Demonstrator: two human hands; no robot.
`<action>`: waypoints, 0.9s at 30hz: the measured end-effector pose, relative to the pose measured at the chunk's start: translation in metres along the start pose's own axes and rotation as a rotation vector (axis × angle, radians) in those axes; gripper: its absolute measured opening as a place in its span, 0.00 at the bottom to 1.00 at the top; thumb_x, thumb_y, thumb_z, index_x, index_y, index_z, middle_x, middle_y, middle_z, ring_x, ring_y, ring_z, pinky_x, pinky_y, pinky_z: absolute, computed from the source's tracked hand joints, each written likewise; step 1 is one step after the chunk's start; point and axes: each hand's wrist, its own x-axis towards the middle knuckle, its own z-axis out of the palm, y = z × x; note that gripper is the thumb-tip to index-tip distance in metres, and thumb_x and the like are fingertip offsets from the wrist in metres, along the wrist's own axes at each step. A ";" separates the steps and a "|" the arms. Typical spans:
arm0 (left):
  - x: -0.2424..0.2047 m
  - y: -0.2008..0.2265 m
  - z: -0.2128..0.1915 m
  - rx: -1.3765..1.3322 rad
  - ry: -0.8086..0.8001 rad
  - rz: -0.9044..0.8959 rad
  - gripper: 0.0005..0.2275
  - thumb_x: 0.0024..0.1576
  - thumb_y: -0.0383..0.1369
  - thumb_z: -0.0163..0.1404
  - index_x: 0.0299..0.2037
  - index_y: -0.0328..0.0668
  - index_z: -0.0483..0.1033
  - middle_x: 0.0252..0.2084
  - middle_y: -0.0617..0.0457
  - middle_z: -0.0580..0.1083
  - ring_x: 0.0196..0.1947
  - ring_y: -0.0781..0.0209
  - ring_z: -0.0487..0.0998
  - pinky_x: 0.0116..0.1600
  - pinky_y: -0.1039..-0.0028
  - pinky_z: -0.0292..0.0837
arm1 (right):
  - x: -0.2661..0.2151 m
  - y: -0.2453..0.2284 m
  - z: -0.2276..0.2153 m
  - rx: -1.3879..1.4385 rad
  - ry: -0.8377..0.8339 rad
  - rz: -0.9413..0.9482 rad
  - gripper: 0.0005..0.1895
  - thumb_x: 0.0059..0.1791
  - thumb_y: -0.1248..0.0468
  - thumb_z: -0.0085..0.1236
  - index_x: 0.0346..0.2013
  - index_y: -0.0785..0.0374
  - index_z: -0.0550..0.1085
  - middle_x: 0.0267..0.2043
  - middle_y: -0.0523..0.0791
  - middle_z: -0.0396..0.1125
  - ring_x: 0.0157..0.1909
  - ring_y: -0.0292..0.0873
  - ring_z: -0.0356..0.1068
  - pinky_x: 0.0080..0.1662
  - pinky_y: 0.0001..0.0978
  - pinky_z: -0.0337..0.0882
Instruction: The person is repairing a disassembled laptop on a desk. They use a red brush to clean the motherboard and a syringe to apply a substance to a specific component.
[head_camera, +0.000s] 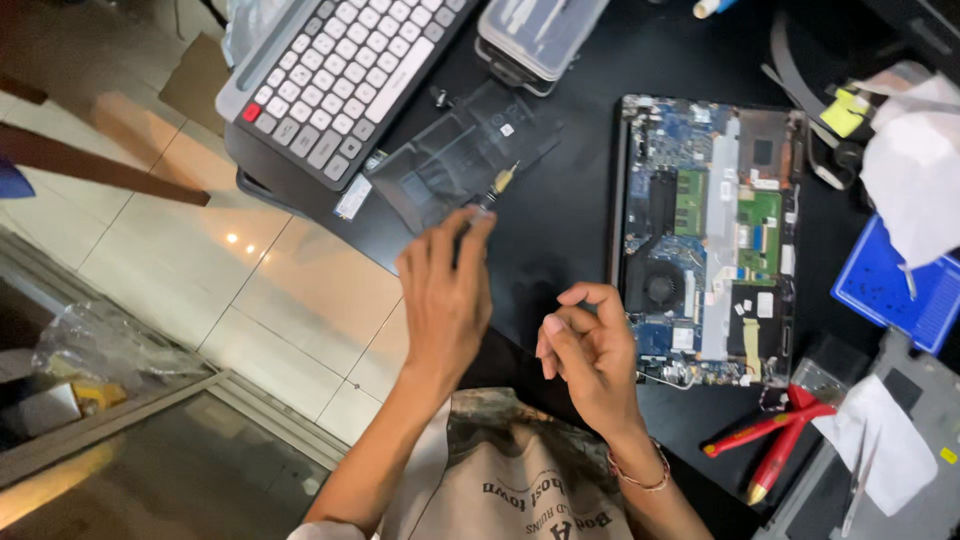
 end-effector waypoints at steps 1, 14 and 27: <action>-0.004 0.002 0.001 0.007 0.002 -0.010 0.17 0.61 0.17 0.53 0.60 0.39 0.77 0.56 0.41 0.76 0.52 0.40 0.76 0.57 0.55 0.67 | 0.002 0.003 0.002 0.001 -0.012 0.004 0.10 0.58 0.71 0.49 0.53 0.69 0.64 0.24 0.52 0.72 0.18 0.39 0.70 0.21 0.24 0.63; -0.031 0.029 -0.011 -0.784 0.097 -0.306 0.10 0.58 0.17 0.56 0.45 0.40 0.84 0.52 0.45 0.78 0.45 0.47 0.84 0.52 0.60 0.84 | 0.033 0.009 0.021 -0.075 0.016 0.036 0.27 0.59 0.66 0.44 0.72 0.70 0.55 0.59 0.57 0.69 0.40 0.41 0.72 0.28 0.23 0.72; -0.013 0.079 0.017 -1.253 -0.227 -0.339 0.10 0.67 0.22 0.48 0.55 0.25 0.74 0.47 0.38 0.76 0.33 0.53 0.84 0.37 0.62 0.86 | -0.021 -0.030 -0.040 -0.064 0.134 -0.094 0.23 0.59 0.68 0.44 0.68 0.75 0.65 0.51 0.57 0.76 0.41 0.44 0.76 0.37 0.34 0.79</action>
